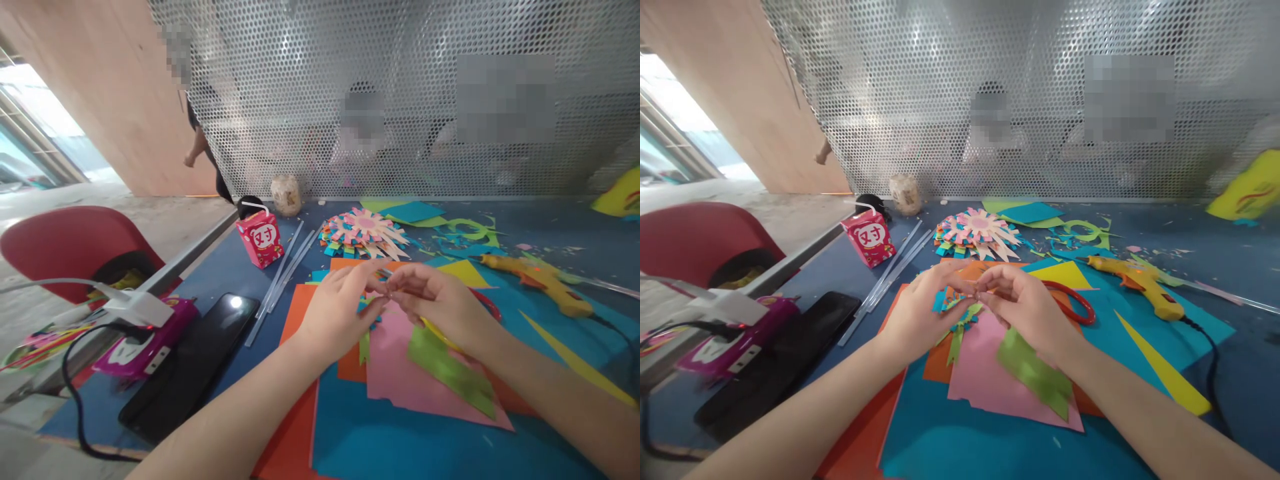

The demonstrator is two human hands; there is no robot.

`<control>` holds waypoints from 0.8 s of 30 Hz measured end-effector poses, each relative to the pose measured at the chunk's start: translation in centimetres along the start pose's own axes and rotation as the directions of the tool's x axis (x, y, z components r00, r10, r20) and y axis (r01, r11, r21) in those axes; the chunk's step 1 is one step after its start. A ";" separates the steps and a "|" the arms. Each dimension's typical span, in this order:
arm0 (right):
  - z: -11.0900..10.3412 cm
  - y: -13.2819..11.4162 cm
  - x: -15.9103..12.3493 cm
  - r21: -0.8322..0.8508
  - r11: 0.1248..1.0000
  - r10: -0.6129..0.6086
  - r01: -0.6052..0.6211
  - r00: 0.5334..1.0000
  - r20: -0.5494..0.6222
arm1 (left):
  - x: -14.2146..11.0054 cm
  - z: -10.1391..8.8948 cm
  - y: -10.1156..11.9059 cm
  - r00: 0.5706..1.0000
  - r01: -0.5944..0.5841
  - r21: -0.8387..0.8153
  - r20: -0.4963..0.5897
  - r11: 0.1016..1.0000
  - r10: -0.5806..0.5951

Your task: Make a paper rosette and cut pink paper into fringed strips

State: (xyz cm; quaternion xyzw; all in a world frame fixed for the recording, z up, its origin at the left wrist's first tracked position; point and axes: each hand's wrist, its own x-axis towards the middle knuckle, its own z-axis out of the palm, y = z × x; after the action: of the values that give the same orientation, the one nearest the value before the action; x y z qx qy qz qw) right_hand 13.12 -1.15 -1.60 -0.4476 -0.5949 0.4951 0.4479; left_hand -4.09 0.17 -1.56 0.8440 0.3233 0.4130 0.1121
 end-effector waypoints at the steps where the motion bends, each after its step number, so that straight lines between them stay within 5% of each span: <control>1: 0.0 0.1 0.1 0.023 1.000 0.015 -0.015 1.000 0.004 | 0.0 0.0 0.0 1.000 -0.020 0.030 0.001 0.999 0.020; 9: -0.6 0.1 0.7 0.132 0.989 0.064 -0.065 0.998 0.014 | 0.1 -0.3 0.2 0.999 0.046 0.017 0.014 0.999 -0.046; 17: -1.5 0.5 1.4 -0.162 0.986 -0.035 0.022 0.996 -0.081 | -0.2 -0.1 0.2 0.969 0.248 -0.136 0.022 0.959 -0.248; 22: -2.4 0.4 1.4 -0.519 0.842 -0.219 0.145 0.972 -0.084 | -0.2 -0.7 3.2 0.983 0.147 -0.292 0.150 0.945 -0.106; 24: -2.2 0.1 1.1 -0.648 0.729 -0.286 0.218 0.958 0.000 | -0.9 0.4 4.6 0.953 0.079 -0.408 0.298 0.910 0.051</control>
State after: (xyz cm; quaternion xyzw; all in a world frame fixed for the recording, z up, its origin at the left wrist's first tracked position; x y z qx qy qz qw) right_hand 15.07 0.34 -1.41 -0.5128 -0.7601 0.1734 0.3595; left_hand -2.07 -3.84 -0.29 0.8515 0.2134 0.3376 0.3396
